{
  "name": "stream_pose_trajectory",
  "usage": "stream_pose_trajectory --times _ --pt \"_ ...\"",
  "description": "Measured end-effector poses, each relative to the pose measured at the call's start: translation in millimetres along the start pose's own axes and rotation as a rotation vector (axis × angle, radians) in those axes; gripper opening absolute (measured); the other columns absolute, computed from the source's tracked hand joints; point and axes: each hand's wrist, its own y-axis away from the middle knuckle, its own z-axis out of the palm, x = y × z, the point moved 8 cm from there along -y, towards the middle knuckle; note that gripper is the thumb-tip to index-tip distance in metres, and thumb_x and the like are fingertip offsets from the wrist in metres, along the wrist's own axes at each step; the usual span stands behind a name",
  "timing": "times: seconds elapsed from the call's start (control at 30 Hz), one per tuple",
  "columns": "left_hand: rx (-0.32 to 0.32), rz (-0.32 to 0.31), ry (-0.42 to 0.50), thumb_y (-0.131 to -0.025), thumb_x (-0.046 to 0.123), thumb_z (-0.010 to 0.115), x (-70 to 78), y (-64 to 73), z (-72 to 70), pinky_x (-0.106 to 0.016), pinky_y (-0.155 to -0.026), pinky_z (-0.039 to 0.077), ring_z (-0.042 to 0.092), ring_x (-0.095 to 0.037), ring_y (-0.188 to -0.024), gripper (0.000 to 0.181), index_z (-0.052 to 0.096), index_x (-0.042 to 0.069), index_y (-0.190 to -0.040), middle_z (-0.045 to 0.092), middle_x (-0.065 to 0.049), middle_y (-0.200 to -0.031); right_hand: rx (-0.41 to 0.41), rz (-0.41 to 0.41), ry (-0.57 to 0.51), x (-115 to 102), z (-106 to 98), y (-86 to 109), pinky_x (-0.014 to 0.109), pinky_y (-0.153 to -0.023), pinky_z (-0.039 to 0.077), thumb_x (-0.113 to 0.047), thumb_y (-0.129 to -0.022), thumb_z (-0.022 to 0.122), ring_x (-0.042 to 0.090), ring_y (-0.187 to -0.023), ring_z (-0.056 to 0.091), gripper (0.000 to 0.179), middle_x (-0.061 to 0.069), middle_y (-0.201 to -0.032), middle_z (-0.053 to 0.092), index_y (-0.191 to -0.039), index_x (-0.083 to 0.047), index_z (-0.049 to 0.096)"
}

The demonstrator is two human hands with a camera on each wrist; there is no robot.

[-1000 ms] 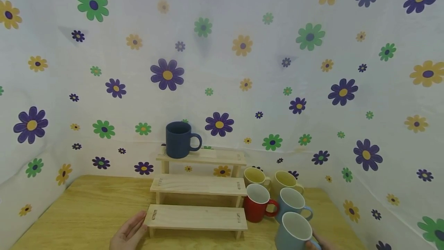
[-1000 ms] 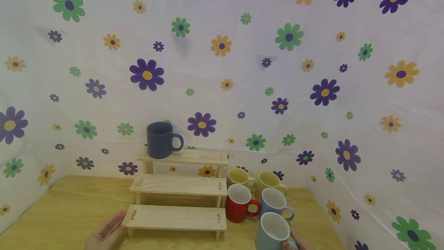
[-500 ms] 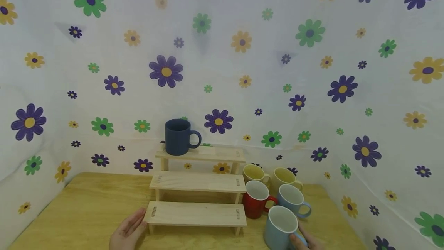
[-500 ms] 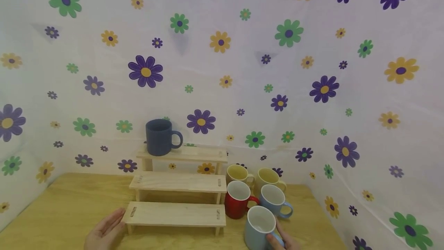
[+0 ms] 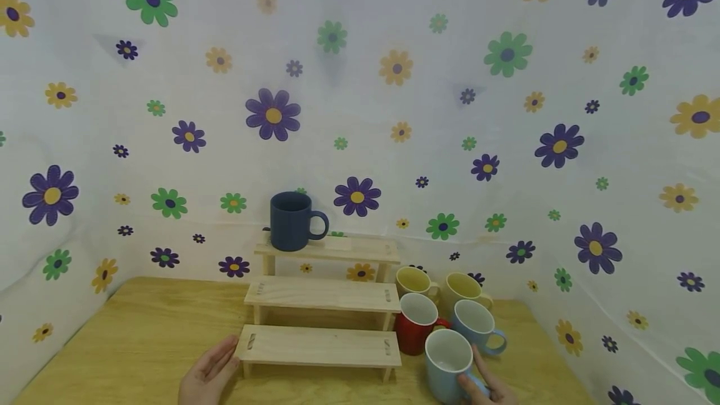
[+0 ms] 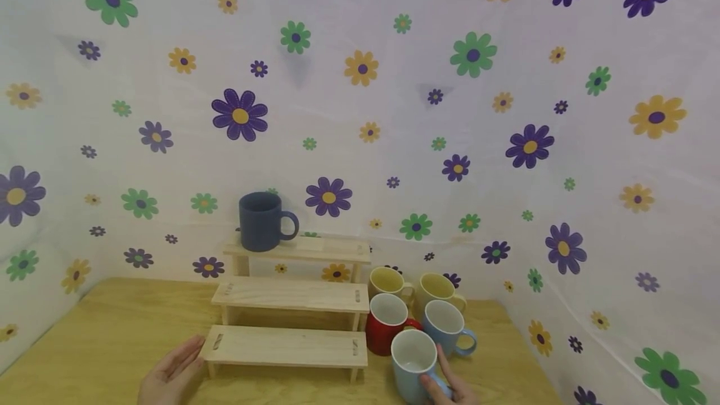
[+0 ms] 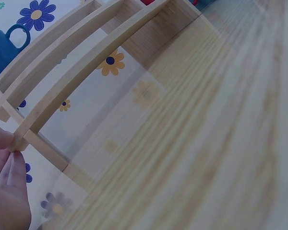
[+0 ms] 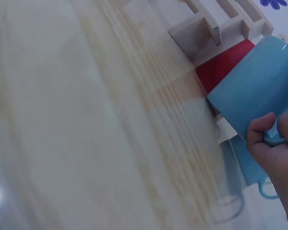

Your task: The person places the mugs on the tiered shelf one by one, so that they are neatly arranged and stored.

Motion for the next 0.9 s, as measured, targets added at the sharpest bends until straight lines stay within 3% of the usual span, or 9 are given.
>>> stream_pose_trajectory --times 0.23,0.33,0.4,0.47,0.57,0.6,0.63,0.8,0.9 --pt "-0.005 0.017 -0.020 -0.076 0.016 0.082 3.5 3.7 0.7 -0.016 -0.080 0.052 0.060 0.008 -0.091 0.066 0.053 -0.003 -0.132 0.064 0.012 -0.108 0.010 0.178 -0.006 -2.7 4.2 1.2 0.019 -0.040 0.043 -0.039 -0.067 0.084 0.009 -0.041 0.043 0.053 -0.003 -0.048 0.037 -0.098 -0.067 0.052" --pt "0.000 0.013 -0.017 -0.078 0.012 0.080 3.9 4.3 1.0 -0.018 -0.081 0.053 0.060 0.008 -0.091 0.062 0.053 -0.003 -0.132 0.064 0.009 -0.110 0.012 0.191 -0.002 -12.5 7.0 2.0 0.019 -0.041 0.042 -0.037 -0.069 0.085 0.009 -0.042 0.041 0.052 -0.002 -0.049 0.036 -0.098 -0.066 0.053" --pt "0.004 0.008 -0.009 -0.079 0.008 0.078 3.9 4.2 1.3 -0.018 -0.081 0.053 0.060 0.007 -0.091 0.060 0.053 -0.004 -0.132 0.064 0.010 -0.108 0.018 0.185 0.021 -20.5 8.3 1.7 0.020 -0.044 0.044 -0.035 -0.072 0.083 0.010 -0.047 0.046 0.052 0.003 -0.055 0.049 -0.103 -0.064 0.053" --pt "0.013 0.001 -0.006 -0.079 0.005 0.077 4.3 4.7 1.1 -0.018 -0.081 0.053 0.060 0.008 -0.090 0.058 0.053 -0.003 -0.132 0.064 0.008 -0.110 0.019 0.158 0.062 -30.7 9.8 0.6 0.022 -0.050 0.049 -0.036 -0.075 0.081 0.013 -0.060 0.053 0.058 0.017 -0.076 0.064 -0.121 -0.055 0.051" --pt "0.016 -0.002 -0.013 -0.079 0.006 0.078 5.8 5.7 1.0 -0.018 -0.080 0.053 0.060 0.008 -0.089 0.059 0.053 -0.004 -0.132 0.063 0.000 -0.116 0.020 0.114 0.101 -47.4 12.8 -0.9 0.030 -0.064 0.057 -0.036 -0.079 0.079 0.019 -0.088 0.057 0.067 0.025 -0.125 0.056 -0.138 -0.032 0.046" --pt "0.014 0.000 -0.017 -0.079 0.007 0.078 6.5 6.0 0.9 -0.018 -0.080 0.053 0.059 0.008 -0.089 0.060 0.052 -0.004 -0.132 0.062 -0.003 -0.119 0.020 0.096 0.105 -53.3 14.1 -1.3 0.031 -0.066 0.058 -0.035 -0.080 0.078 0.019 -0.092 0.056 0.069 0.026 -0.131 0.051 -0.140 -0.025 0.044" --pt "0.014 0.002 -0.018 -0.079 0.008 0.079 7.0 6.3 0.7 -0.018 -0.080 0.053 0.059 0.008 -0.089 0.061 0.052 -0.004 -0.132 0.060 -0.006 -0.121 0.020 0.079 0.103 -59.4 15.8 -1.9 0.032 -0.067 0.058 -0.034 -0.080 0.078 0.020 -0.095 0.055 0.070 0.025 -0.135 0.048 -0.140 -0.019 0.044" --pt "0.013 0.000 -0.023 -0.079 0.008 0.079 6.1 5.7 0.3 -0.018 -0.080 0.053 0.059 0.009 -0.089 0.061 0.052 -0.005 -0.132 0.059 -0.008 -0.123 0.005 0.031 0.057 -86.4 26.2 -6.9 0.029 -0.067 0.056 -0.029 -0.081 0.078 0.021 -0.100 0.051 0.066 0.017 -0.136 0.049 -0.139 -0.018 0.049" --pt "0.021 -0.004 -0.024 -0.079 0.006 0.078 5.0 4.6 0.4 -0.017 -0.080 0.053 0.059 0.009 -0.088 0.060 0.053 -0.004 -0.132 0.060 -0.006 -0.121 -0.042 0.016 0.008 -100.2 35.8 -11.4 0.038 -0.076 0.056 -0.029 -0.082 0.077 0.030 -0.114 0.042 0.065 0.012 -0.141 0.045 -0.140 -0.020 0.048"
